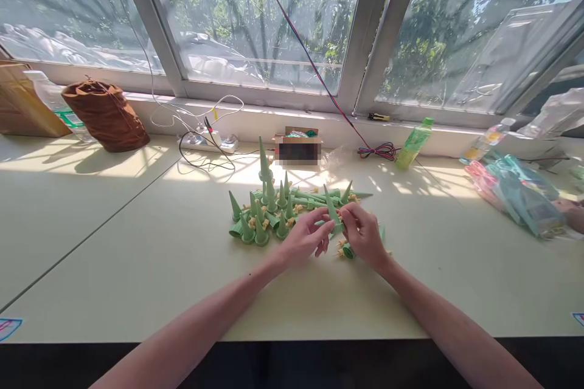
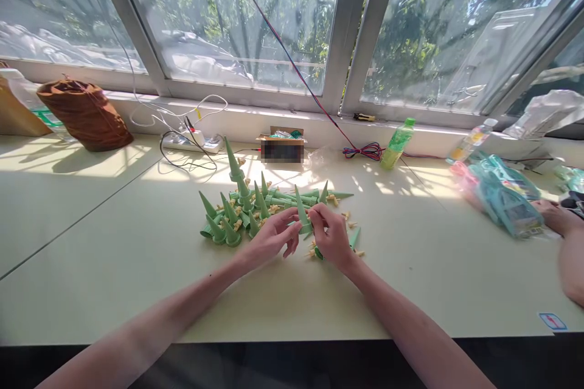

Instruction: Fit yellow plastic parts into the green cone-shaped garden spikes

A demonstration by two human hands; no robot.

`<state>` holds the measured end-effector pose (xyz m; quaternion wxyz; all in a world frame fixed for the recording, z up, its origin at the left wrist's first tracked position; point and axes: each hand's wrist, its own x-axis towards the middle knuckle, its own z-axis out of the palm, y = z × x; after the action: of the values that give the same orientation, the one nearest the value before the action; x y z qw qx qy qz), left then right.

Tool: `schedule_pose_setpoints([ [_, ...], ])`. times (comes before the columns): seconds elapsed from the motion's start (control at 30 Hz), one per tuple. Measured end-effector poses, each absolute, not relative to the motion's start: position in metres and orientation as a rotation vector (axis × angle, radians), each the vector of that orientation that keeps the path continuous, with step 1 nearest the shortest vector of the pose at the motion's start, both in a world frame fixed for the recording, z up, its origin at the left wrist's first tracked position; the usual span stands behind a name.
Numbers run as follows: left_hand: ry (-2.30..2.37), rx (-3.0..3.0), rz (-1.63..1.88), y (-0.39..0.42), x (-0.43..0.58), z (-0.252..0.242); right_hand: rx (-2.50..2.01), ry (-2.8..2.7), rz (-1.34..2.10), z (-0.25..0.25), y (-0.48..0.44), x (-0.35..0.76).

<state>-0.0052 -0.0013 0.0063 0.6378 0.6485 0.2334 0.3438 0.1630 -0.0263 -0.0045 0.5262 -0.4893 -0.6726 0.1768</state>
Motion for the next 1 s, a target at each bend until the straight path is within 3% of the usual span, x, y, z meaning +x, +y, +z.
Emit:
schedule_pose_setpoints([
  [0.6, 0.604, 2.255, 1.096, 0.006, -0.009, -0.003, -1.169, -1.555, 0.433, -0.006, -0.025, 0.162],
  [1.0, 0.657, 1.969, 1.129, 0.003, 0.0, -0.009, -1.167, -1.544, 0.476, -0.012, -0.026, 0.162],
])
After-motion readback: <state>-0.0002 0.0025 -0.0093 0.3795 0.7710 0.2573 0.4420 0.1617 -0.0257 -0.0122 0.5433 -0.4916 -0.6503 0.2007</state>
